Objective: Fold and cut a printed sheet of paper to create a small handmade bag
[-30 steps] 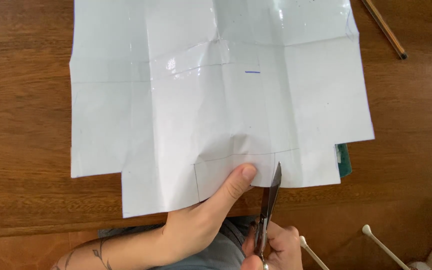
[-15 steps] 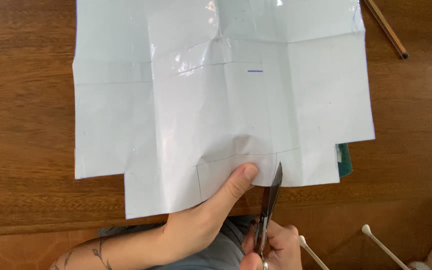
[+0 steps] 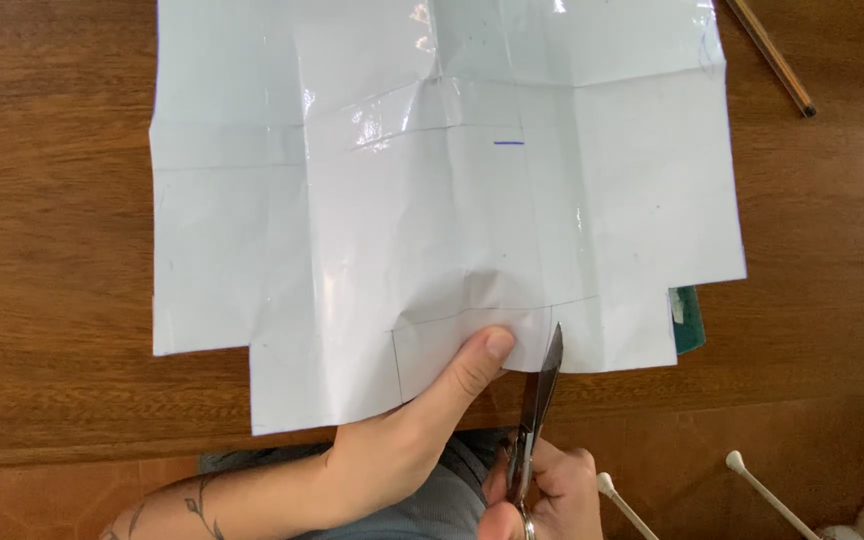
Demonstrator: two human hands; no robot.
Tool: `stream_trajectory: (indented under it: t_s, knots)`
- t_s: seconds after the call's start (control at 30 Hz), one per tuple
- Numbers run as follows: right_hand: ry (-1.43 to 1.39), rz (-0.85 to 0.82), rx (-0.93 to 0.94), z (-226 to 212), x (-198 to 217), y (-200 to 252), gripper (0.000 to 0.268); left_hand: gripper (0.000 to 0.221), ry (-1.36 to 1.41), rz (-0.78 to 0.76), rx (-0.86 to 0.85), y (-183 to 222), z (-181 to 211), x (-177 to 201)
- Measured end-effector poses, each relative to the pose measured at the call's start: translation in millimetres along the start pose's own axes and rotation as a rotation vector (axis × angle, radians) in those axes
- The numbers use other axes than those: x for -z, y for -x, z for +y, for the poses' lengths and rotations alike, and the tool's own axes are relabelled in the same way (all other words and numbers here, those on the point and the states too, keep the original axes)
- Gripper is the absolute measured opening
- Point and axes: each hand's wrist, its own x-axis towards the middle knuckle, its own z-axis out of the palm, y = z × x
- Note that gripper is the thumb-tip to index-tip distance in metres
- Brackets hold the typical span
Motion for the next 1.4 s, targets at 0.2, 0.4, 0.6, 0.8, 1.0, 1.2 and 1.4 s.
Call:
stream_trajectory:
  t_s: [0.2, 0.4, 0.6, 0.8, 1.0, 1.2, 1.4]
  knots:
    - [-0.036, -0.039, 0.008, 9, 2, 0, 0.085, 0.027, -0.022, -0.006, -0.015, 1, -4, 0]
    - [0.026, -0.034, 0.035, 7, 3, -2, 0.088, 0.029, -0.015, 0.000, -0.006, 1, -5, 1]
    - [-0.066, -0.111, -0.056, 14, 11, -1, 0.084, 0.034, -0.011, 0.062, -0.034, 1, -6, 0]
    - [0.034, -0.115, 0.043, 44, 55, -7, 0.052, 0.032, 0.088, 0.158, -0.090, 5, -17, -5]
    - [0.248, 0.499, 0.100, 32, 95, -22, 0.042, 0.081, 0.393, -0.546, 0.237, 16, 1, 3]
    - [0.679, 0.628, 0.086, -2, 124, -54, 0.027, 0.056, -0.245, -1.108, -0.096, 16, 29, 45]
    - [0.783, 0.639, 0.205, 4, 149, -79, 0.033, 0.042, -0.712, -0.946, -0.567, 21, 77, 81]
